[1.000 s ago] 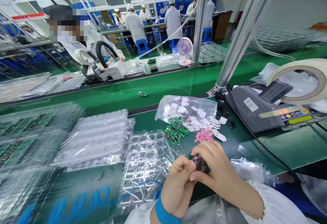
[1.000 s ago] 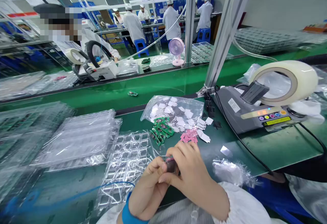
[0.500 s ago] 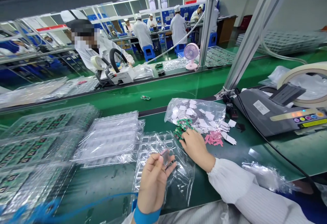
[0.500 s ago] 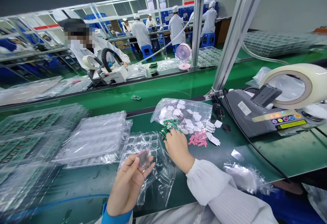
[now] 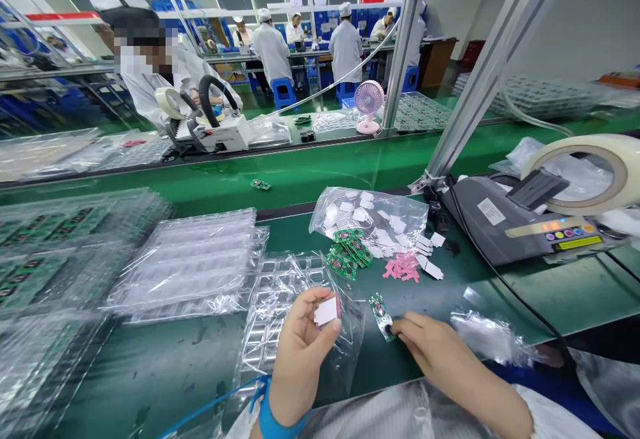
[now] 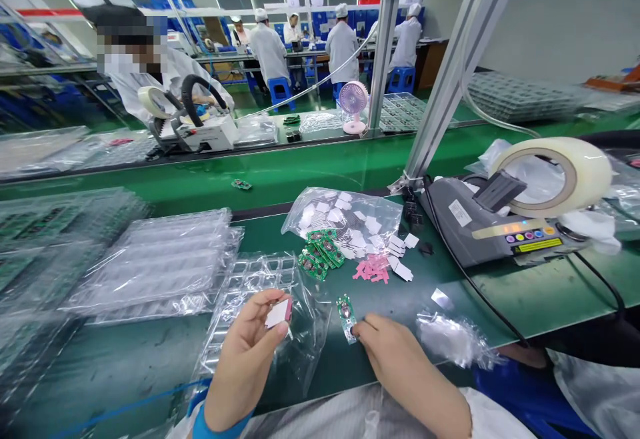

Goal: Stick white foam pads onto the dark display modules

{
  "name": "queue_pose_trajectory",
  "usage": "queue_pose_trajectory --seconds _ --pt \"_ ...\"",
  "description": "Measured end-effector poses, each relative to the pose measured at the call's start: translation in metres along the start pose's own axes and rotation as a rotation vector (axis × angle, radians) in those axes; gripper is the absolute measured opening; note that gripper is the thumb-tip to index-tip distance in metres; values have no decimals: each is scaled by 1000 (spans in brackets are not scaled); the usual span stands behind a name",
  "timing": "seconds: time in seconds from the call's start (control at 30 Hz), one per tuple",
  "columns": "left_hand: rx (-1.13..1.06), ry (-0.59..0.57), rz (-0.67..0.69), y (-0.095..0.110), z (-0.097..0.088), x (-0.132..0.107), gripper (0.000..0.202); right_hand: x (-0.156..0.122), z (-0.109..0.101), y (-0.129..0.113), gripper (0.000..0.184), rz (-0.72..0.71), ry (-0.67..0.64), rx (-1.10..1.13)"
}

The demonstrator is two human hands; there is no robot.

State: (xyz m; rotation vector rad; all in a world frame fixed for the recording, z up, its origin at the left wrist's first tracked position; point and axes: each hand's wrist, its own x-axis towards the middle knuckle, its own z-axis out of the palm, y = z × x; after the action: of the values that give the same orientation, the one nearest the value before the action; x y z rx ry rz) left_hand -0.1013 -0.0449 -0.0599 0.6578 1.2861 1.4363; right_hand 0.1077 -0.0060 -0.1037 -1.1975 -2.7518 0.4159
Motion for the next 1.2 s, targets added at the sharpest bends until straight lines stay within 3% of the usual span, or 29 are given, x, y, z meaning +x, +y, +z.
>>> queue_pose_trajectory --seconds 0.1,0.2,0.37,0.5,0.7,0.8,0.9,1.07,1.2 --pt "12 -52 -6 3 6 -4 39 20 -4 13 48 -140 1 -33" --pt "3 -153 6 7 9 -10 42 34 -3 25 40 -222 24 -50" --pt "-31 -359 -34 18 15 -15 35 19 0 32 27 -170 59 -23" --pt "18 -366 -66 21 20 -14 30 2 3 31 34 -104 90 29" --pt "8 -367 9 21 26 -9 33 -4 8 40 16 -39 170 114" --pt "33 -362 -2 25 30 -6 29 -10 -10 45 16 37 264 161" --pt "66 -343 26 28 37 -6 30 -18 -48 33 24 96 486 194" --pt "332 -372 164 35 50 -9 37 -14 -101 -13 16 -255 586 179" --pt "473 -415 232 42 54 -11 35 -5 -108 -28 22 -280 596 187"
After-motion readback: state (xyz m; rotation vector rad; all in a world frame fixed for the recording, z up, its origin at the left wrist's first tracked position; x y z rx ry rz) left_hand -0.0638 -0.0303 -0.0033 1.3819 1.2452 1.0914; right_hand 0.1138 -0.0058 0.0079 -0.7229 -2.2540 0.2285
